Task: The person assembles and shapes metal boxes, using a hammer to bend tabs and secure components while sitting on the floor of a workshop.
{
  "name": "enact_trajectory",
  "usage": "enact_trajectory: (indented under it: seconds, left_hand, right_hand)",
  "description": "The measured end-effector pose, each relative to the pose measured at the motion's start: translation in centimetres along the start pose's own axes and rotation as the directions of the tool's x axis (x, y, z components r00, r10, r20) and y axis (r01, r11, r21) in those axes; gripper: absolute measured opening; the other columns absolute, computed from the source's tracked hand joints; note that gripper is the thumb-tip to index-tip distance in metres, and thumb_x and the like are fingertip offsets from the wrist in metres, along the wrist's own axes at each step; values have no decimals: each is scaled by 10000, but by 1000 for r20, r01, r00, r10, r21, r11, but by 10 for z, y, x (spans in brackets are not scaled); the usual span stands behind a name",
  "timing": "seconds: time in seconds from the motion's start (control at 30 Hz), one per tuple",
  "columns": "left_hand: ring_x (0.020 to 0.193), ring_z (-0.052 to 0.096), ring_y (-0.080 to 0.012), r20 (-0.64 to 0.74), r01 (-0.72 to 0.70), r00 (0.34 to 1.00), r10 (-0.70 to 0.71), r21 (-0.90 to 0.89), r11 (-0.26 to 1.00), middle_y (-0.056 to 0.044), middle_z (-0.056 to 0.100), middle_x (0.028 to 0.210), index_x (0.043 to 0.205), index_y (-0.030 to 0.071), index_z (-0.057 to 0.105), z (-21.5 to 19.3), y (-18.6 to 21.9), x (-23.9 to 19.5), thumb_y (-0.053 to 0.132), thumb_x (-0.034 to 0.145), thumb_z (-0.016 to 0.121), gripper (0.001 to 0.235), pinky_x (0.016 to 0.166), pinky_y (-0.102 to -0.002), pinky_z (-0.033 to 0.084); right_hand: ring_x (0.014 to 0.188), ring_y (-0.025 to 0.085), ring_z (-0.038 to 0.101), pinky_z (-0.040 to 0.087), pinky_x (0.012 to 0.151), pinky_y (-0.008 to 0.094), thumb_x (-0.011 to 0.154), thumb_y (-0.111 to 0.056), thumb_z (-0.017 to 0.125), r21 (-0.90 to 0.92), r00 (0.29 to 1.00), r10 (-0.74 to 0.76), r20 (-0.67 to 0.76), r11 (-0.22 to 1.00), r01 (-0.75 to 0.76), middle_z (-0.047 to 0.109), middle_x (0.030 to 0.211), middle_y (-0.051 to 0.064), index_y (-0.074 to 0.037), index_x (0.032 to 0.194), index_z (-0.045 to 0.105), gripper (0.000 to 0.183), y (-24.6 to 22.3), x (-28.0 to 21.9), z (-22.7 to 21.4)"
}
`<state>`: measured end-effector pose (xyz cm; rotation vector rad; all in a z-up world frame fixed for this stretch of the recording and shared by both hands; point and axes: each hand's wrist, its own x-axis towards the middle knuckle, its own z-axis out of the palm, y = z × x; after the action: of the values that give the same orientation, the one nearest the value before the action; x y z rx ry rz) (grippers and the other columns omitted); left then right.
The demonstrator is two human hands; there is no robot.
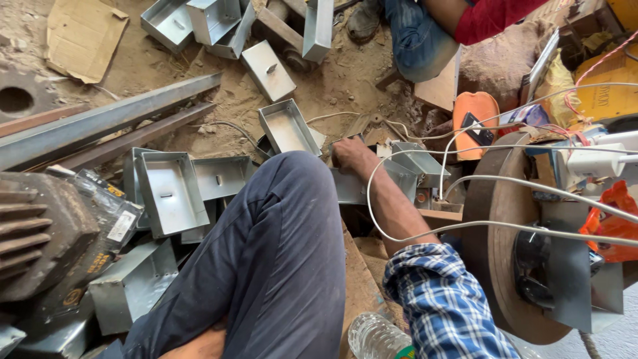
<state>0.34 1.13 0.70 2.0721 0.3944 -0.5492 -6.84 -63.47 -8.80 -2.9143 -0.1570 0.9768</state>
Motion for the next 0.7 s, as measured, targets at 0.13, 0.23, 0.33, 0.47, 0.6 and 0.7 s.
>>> enact_trajectory:
  seconds: [0.13, 0.23, 0.33, 0.47, 0.6, 0.7]
  left_hand:
    - [880, 652, -399, -1, 2, 1000, -2, 2, 1000, -242, 669, 1055, 1237, -51, 639, -4, 0, -3, 349, 1164, 457, 446, 753, -451, 529]
    - [866, 657, -399, 14, -7, 1000, 7, -2, 1000, -241, 673, 1042, 1230, -52, 644, -1, 3, -3, 346, 1165, 451, 447, 741, -450, 533]
    - [853, 662, -399, 11, -6, 1000, 6, -2, 1000, -240, 678, 1028, 1223, -53, 649, -5, -1, -7, 343, 1165, 446, 448, 730, -449, 536]
    - [836, 669, -398, 12, -18, 1000, 18, -8, 1000, -238, 684, 1011, 1214, -54, 656, -7, 2, -9, 338, 1166, 439, 450, 715, -448, 540]
    - [818, 676, -398, 10, -66, 998, 66, -11, 998, -236, 691, 993, 1204, -55, 662, -6, 18, -8, 334, 1167, 432, 453, 700, -446, 544]
    - [805, 681, -398, 9, -134, 991, 134, 5, 991, -235, 695, 980, 1198, -55, 667, -5, 35, -15, 330, 1167, 426, 456, 688, -445, 547]
  right_hand:
    - [1102, 293, 628, 331, 1027, 572, 583, -158, 905, 154, 996, 93, 1, 984, -92, 732, 992, 101, -152, 884, 768, 331, 2, -6, -17]
    - [1044, 265, 657, 378, 1046, 510, 661, -158, 890, 250, 984, 168, 52, 952, -176, 760, 984, 92, -115, 913, 793, 274, -1, -23, -37]
    - [952, 224, 730, 526, 949, 409, 718, -187, 877, 450, 986, 128, 103, 878, -161, 789, 1002, 61, -101, 1000, 799, 305, -8, -35, -54]
    - [892, 233, 735, 564, 810, 364, 796, -228, 874, 618, 987, 149, 58, 772, -153, 816, 989, 104, -47, 1072, 806, 337, -20, -50, -72]
    - [971, 187, 733, 561, 890, 347, 835, -245, 835, 748, 974, 220, -46, 654, -112, 780, 1071, 78, -33, 1133, 779, 370, -25, -54, -83]
    - [990, 157, 707, 544, 888, 324, 889, -232, 801, 853, 934, 330, -139, 518, -57, 756, 1106, 72, -10, 1175, 752, 366, -26, -43, -85]
